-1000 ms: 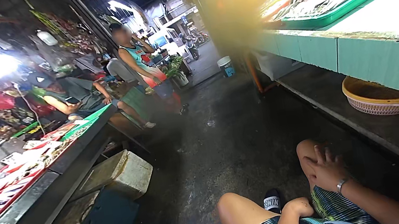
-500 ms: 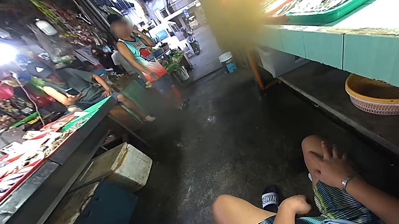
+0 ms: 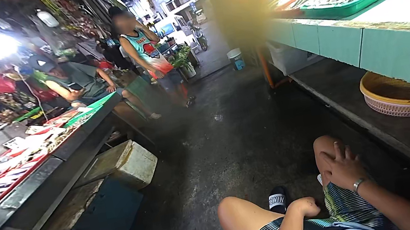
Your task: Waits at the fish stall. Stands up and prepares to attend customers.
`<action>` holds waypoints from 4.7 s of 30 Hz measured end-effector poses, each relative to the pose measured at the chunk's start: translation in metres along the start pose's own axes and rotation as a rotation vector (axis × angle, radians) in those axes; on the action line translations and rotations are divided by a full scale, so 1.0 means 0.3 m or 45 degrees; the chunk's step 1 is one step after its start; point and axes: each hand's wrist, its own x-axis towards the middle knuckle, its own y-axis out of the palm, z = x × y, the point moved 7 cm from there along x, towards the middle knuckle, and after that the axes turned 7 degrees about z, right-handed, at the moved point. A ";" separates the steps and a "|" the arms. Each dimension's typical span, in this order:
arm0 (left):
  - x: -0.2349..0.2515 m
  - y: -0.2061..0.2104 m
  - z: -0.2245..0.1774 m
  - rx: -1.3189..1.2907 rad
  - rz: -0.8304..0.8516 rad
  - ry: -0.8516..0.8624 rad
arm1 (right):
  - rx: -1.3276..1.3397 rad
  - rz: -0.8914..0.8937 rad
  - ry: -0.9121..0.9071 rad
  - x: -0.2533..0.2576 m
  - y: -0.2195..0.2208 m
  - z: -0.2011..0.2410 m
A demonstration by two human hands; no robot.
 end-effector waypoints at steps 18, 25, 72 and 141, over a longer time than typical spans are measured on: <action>-0.007 -0.003 -0.027 0.063 0.030 -0.030 | 0.011 0.047 -0.052 0.001 0.019 0.037; 0.000 -0.005 -0.001 0.009 -0.019 0.024 | 0.027 0.016 -0.028 -0.005 0.004 0.008; -0.020 -0.006 -0.038 0.050 0.002 0.022 | 0.025 0.040 -0.072 -0.005 0.012 0.031; -0.021 -0.010 -0.040 0.104 0.013 -0.024 | 0.027 0.031 -0.119 0.000 0.024 0.068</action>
